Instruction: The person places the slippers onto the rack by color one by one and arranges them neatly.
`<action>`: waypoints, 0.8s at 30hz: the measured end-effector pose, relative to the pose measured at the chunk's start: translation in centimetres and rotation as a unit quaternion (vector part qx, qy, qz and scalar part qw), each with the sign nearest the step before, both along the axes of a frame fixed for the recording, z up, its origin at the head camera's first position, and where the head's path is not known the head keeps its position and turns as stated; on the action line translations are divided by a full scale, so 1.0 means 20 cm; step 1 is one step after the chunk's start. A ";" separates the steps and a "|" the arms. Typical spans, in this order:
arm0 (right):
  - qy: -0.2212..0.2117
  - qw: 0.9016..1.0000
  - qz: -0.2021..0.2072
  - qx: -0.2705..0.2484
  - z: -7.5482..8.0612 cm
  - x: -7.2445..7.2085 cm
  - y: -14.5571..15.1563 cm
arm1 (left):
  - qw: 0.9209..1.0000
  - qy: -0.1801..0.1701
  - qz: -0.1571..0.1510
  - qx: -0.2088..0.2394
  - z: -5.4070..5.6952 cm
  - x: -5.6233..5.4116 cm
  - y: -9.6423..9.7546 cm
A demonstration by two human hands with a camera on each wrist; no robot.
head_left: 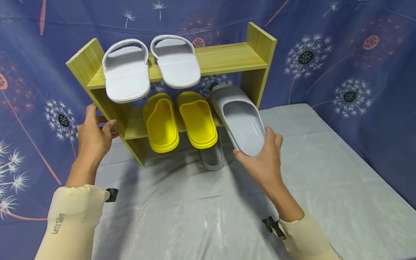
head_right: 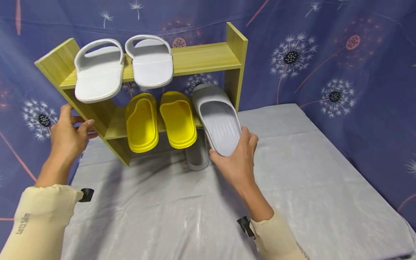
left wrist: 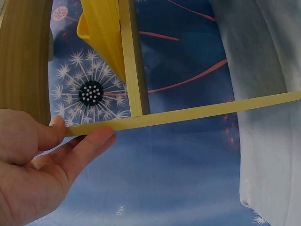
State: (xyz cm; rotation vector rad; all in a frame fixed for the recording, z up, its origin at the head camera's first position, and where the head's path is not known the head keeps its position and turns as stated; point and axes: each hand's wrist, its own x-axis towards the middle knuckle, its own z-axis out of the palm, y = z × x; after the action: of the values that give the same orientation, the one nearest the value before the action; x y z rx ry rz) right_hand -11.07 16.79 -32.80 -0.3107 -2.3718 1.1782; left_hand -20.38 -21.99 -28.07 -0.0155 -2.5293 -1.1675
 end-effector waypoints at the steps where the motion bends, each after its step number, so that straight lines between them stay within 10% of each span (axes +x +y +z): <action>1: 0.004 1.000 0.001 0.002 0.00 0.02 0.01 | 1.000 0.000 0.000 -0.001 0.00 0.00 0.00; 12: 0.050 0.998 -0.011 0.021 -0.10 0.26 0.10 | 1.000 0.006 0.005 -0.005 -0.01 0.00 0.00; 24: -0.016 0.999 -0.037 0.027 -0.20 0.51 0.16 | 1.000 -0.004 0.004 -0.004 0.00 -0.01 0.00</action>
State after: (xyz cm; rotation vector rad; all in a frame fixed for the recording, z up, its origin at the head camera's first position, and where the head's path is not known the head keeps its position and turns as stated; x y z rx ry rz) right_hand -0.95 19.97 -36.73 -0.3987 -2.3925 1.0807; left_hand -20.54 -22.03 -28.04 -0.0034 -2.5383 -1.1581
